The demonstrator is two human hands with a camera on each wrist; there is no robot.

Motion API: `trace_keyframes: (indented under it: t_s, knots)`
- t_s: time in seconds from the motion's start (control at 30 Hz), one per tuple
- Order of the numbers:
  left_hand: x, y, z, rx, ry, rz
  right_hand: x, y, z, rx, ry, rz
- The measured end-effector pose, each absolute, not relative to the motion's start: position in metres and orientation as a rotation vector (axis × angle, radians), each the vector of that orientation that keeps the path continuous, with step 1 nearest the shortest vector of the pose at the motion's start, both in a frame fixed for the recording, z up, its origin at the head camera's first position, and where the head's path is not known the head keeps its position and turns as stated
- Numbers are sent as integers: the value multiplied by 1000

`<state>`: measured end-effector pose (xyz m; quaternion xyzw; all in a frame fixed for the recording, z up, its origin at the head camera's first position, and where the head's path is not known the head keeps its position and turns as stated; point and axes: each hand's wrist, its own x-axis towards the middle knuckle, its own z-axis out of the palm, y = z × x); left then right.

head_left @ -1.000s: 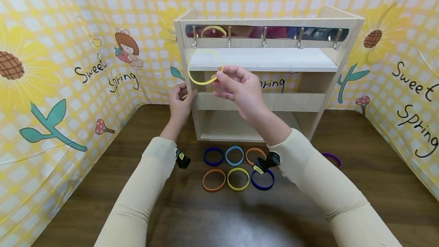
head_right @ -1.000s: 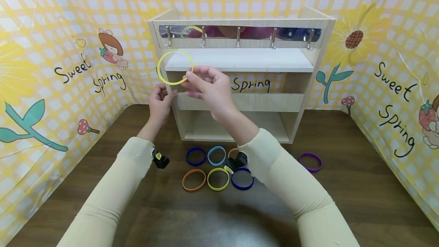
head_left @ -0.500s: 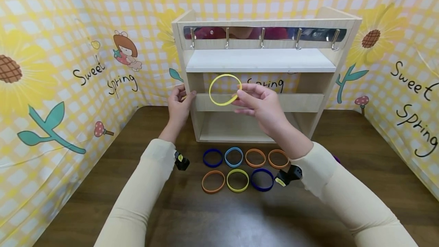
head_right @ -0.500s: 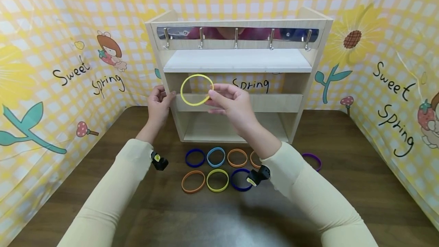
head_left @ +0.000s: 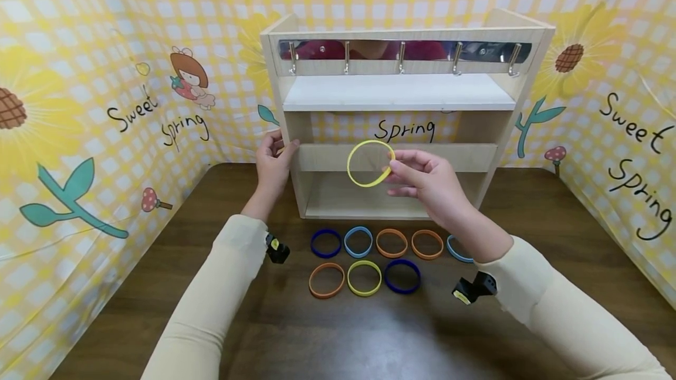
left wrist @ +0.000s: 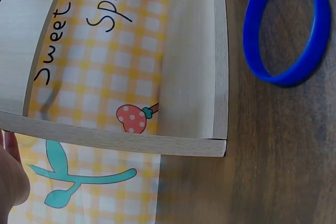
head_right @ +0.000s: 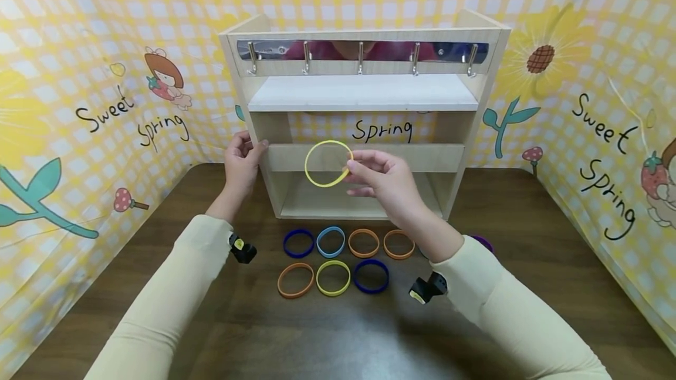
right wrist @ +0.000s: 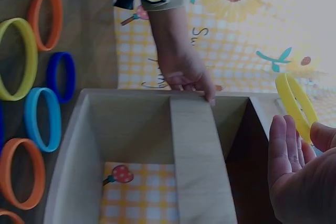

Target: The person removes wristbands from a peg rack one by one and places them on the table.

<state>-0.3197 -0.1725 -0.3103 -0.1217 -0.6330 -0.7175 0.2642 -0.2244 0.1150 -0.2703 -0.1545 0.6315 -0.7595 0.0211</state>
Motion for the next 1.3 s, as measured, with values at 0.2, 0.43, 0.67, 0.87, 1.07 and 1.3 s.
trace_keyframes:
  t_s: [0.2,0.43,0.67,0.87,1.07,1.3]
  knots:
    - [-321,-173,-311,-349,-1707,-1933,-220,128,-285,-431,2009,-2286]
    - [-320,-173,-310,-344,-1722,-1918,-215,147,-301,-401,2063,-2224]
    - [-320,-174,-308,-339,-1730,-1931,-212,165,-315,-378,2077,-2209]
    - [-322,-175,-307,-351,-1727,-1934,-210,180,-329,-348,2167,-2105]
    - [-323,-173,-308,-357,-1703,-1941,-208,193,-345,-331,2188,-2055]
    - [-321,-174,-309,-350,-1718,-1935,-203,208,-358,-270,2167,-2026]
